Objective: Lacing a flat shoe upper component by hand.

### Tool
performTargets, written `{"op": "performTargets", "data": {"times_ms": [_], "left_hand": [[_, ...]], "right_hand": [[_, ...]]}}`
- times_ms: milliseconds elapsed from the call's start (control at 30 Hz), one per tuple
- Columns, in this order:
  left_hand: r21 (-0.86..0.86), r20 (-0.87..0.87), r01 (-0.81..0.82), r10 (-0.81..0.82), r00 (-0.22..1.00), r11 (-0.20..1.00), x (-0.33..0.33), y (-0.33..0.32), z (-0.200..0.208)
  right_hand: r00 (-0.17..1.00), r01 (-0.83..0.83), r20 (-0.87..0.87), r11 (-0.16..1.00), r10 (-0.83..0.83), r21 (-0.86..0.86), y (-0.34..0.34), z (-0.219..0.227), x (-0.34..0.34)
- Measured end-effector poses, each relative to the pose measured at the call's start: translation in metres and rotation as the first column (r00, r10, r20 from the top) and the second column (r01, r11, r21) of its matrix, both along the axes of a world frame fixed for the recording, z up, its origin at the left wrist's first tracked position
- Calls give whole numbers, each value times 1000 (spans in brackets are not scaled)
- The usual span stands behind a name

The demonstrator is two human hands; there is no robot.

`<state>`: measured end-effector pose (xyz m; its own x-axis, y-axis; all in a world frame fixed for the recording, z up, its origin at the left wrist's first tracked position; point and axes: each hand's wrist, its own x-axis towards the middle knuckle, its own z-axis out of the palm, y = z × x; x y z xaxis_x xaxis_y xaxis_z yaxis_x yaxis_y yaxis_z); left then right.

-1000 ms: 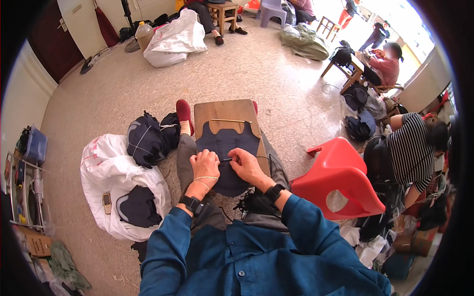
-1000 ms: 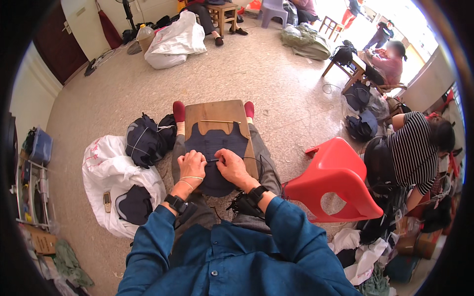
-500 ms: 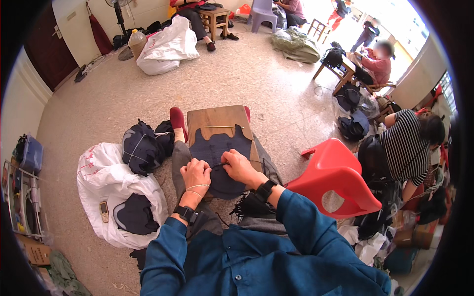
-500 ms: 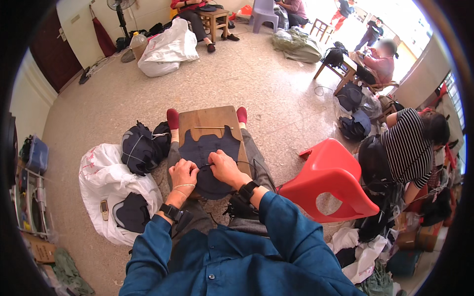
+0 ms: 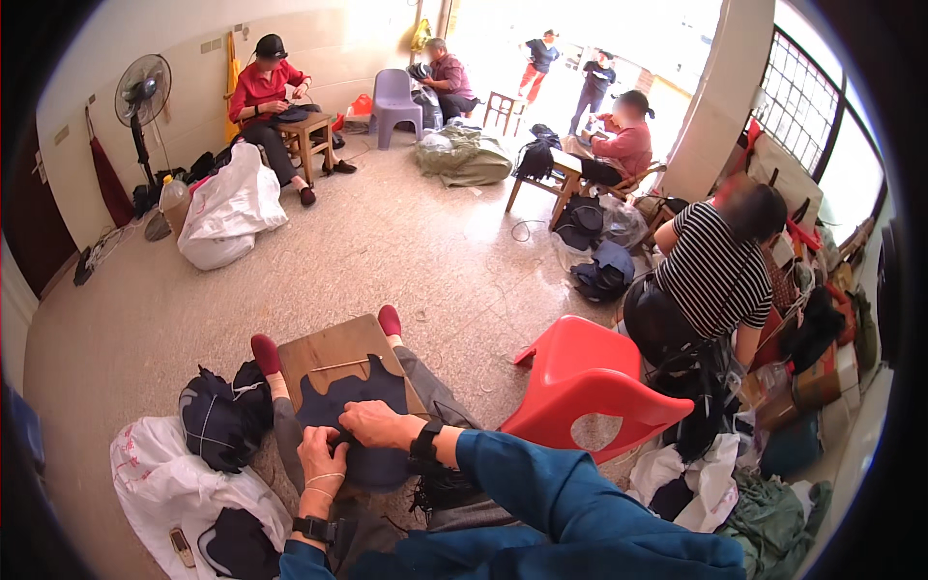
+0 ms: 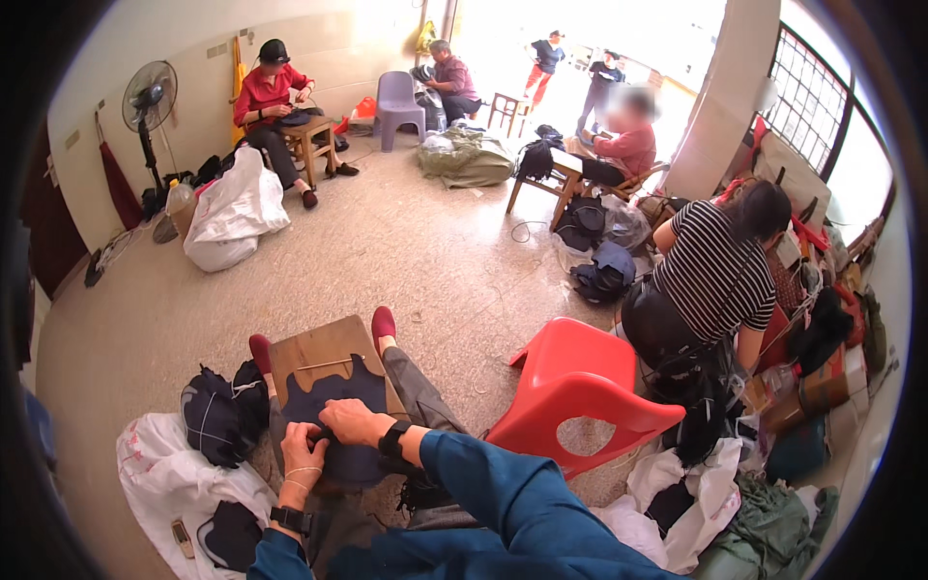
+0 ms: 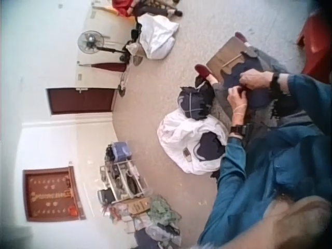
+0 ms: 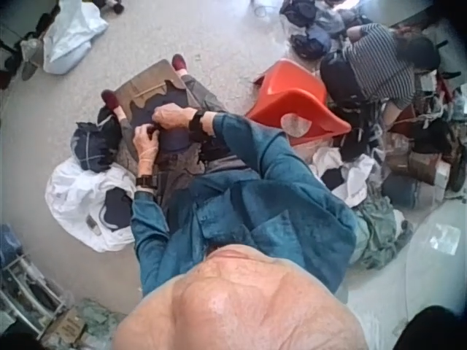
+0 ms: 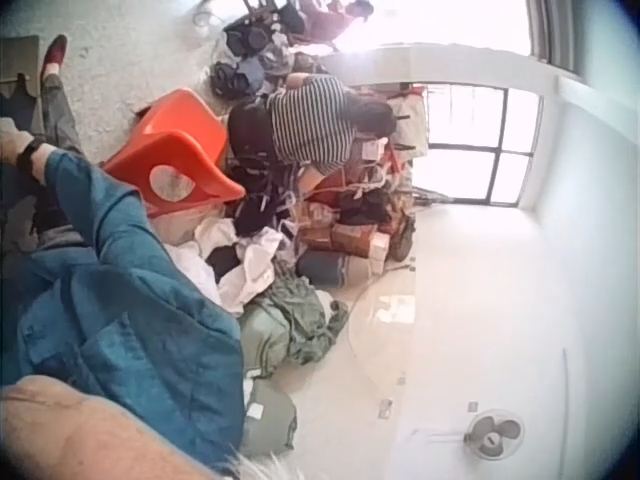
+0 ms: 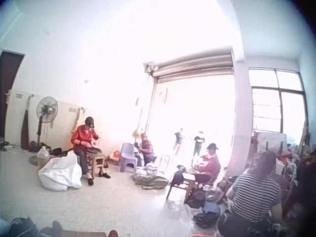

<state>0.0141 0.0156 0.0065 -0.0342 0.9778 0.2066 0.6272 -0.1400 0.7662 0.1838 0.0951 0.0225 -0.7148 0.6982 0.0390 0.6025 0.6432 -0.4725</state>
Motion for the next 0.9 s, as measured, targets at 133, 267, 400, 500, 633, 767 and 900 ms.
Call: {"op": "performTargets", "data": {"times_ms": [133,267,400,500,633,767,900], "left_hand": [[9,-26,21,-21,999,1000,-2,0,3],[-14,-41,38,-39,998,999,-2,0,6],[-10,-71,45,-46,996,999,-3,0,4],[50,-112,43,-37,993,998,0,0,6],[52,-118,45,-38,992,998,-1,-2,3],[22,-142,50,-46,989,998,2,-2,8],[30,-195,58,-51,979,998,2,-4,8]], "right_hand": [[999,-42,4,996,43,-84,10,0,-2],[995,-98,20,993,100,-61,12,-4,1],[995,29,-93,1000,-29,6,3,-8,9],[914,275,-325,960,-242,59,-5,-9,20],[741,425,-525,898,-419,-116,-20,-13,24],[535,573,-648,796,-542,-193,-20,-22,25],[403,572,-592,697,-698,-432,-22,-19,26]]}}
